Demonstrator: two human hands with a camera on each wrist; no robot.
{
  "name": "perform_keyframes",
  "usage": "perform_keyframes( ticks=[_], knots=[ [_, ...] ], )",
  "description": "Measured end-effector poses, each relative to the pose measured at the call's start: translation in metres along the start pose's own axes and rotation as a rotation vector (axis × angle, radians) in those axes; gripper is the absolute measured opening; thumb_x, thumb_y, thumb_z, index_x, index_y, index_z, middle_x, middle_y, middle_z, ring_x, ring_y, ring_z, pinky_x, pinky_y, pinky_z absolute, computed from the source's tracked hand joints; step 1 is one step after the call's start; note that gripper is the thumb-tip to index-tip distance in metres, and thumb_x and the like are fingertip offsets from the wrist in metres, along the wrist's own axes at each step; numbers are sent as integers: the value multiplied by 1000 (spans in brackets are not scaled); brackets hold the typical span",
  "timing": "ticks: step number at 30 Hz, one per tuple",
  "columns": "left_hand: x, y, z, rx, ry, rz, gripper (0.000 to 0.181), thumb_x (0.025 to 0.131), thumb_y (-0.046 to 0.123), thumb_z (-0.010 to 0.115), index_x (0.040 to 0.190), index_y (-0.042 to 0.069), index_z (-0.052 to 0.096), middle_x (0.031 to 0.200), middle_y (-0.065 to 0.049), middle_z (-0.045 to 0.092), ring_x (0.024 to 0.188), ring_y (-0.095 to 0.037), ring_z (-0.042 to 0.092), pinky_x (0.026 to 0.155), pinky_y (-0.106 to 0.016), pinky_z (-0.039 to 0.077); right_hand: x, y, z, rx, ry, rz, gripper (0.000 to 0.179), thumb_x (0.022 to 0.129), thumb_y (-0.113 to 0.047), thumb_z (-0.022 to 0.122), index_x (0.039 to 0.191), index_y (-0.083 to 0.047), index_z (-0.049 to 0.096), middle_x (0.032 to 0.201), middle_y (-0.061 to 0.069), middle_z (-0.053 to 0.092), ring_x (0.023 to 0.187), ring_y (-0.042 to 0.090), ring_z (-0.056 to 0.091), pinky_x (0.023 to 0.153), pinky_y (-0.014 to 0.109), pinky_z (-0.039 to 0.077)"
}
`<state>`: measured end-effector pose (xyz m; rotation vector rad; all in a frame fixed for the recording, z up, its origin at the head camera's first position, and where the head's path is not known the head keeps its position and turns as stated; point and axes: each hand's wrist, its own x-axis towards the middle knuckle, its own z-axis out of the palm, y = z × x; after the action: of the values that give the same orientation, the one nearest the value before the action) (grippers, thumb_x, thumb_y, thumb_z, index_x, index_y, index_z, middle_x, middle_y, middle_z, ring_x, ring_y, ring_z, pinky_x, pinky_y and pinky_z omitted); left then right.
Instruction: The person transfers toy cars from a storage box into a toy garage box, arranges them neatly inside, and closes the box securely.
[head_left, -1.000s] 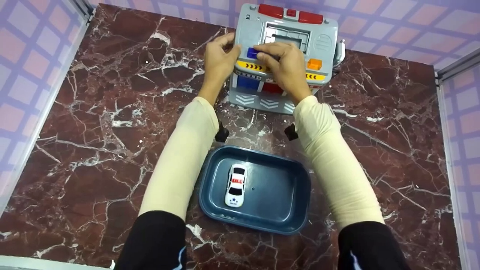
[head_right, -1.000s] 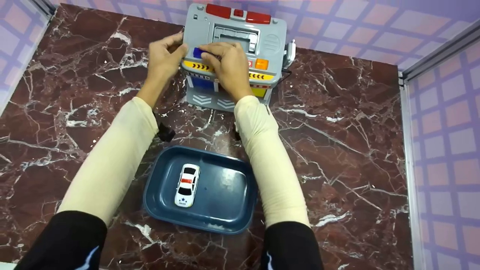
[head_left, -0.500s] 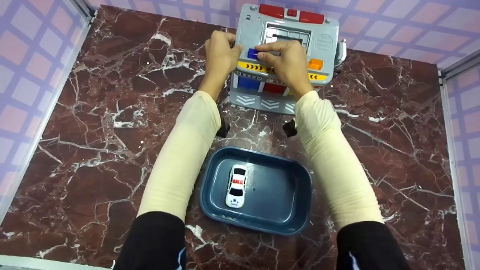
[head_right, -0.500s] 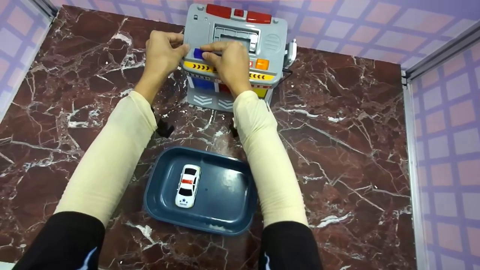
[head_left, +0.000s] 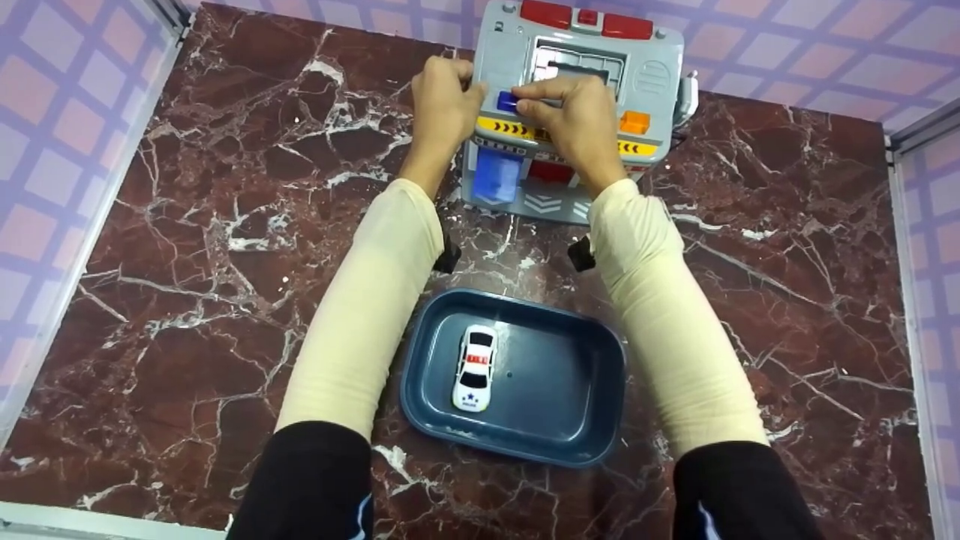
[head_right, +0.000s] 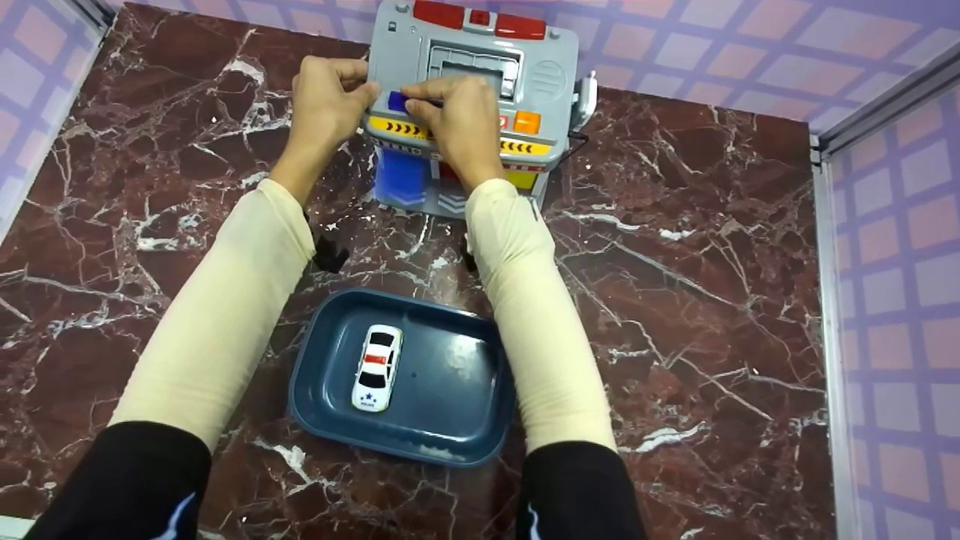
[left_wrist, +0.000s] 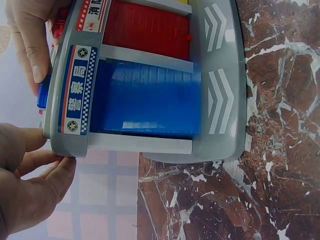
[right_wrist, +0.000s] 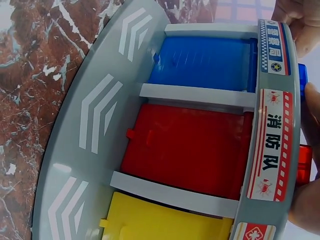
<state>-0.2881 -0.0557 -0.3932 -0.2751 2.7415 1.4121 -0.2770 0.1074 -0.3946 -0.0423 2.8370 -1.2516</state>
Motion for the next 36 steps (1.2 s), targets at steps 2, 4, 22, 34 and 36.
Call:
perform_keyframes(
  ticks=[2, 4, 22, 34, 36],
  knots=[
    [0, 0, 0, -11, -4, -4, 15, 97, 15, 66, 103, 10, 79, 106, -7, 75, 97, -15, 59, 88, -24, 48, 0, 0, 0, -7, 0, -8, 20, 88, -28, 77, 107, -29, 78, 113, -7, 75, 108, 5, 65, 97, 17, 43],
    [0, 0, 0, -10, -5, -2, 15, 97, 14, 66, 103, 10, 79, 106, -7, 75, 97, -15, 59, 88, -24, 48, 0, 0, -1, 11, -5, -2, 20, 87, -27, 78, 107, -28, 78, 114, -6, 75, 107, 7, 66, 98, 18, 45],
    [1, -1, 0, -11, -25, -18, 15, 98, 17, 66, 104, 12, 79, 107, -4, 75, 99, -15, 58, 90, -24, 47, -2, 2, 1, -3, 19, -25, 19, 89, -29, 76, 108, -29, 78, 114, -5, 75, 103, 6, 66, 90, 18, 47],
    [4, -1, -1, -15, -48, -32, 19, 98, 17, 66, 112, 15, 78, 118, -3, 73, 111, -14, 58, 100, -21, 44, -28, 16, 1, -201, 105, -363, 32, 91, -23, 75, 121, -16, 72, 126, 3, 70, 124, 18, 61, 111, 23, 39],
    [4, -2, -2, -9, -36, -29, 19, 98, 17, 66, 111, 16, 79, 119, -3, 72, 111, -13, 57, 102, -21, 43, -35, 15, 1, -210, 117, -427, 30, 91, -22, 75, 119, -13, 73, 126, 5, 70, 126, 21, 59, 114, 26, 37]
  ],
)
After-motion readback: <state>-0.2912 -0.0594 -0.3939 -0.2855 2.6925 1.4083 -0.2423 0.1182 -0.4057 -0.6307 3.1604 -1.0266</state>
